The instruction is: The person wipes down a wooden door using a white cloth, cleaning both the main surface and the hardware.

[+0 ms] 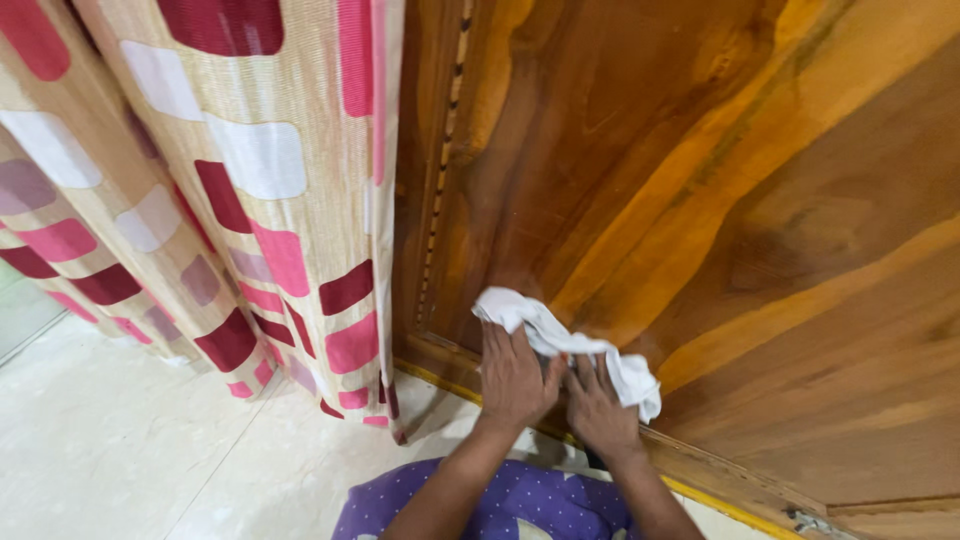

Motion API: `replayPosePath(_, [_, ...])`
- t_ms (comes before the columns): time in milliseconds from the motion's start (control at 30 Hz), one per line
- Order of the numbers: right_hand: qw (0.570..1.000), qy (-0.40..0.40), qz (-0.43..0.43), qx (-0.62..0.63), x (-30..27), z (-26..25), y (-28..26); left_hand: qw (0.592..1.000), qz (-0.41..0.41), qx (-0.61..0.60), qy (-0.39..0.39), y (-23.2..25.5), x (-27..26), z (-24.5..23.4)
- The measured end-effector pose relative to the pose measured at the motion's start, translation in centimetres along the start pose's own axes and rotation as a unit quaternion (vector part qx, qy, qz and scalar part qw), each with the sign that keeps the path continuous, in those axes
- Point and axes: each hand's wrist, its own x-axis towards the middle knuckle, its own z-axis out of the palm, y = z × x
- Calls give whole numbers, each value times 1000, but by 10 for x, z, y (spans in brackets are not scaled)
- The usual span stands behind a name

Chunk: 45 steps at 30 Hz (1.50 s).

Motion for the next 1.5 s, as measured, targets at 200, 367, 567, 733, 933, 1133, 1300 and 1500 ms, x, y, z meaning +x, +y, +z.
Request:
replayPosePath(200, [988,38,-102,-112,78,-20,-28,995,-102,-16,14,-38,32,-25])
replayPosePath(367, [974,62,-167,-140,64,26,-53,995,-90,3,38,-54,2,-28])
replayPosePath(567, [977,-162,-123,61,8,37,-61,926,-318,4,-205,-67,-26,-44])
replayPosePath(733, [934,12,97,344,-23,-17,-35,988,-106,-87,-70,-43,-8,-74])
replayPosePath(933, [731,59,262,627,-24,-138,21,953,-163,-217,-135,65,63,-131])
replayPosePath(1133, [834,-66,264,479,-59,-276,46,873,-90,-448,-172,149,98,-137])
replayPosePath(1300, [724,158,232,630,-83,-296,63,765,-106,-537,-339,223,107,-141])
replayPosePath(1500, [743,128,136,642,-89,-306,65,757,-37,-508,-409,292,116,-155])
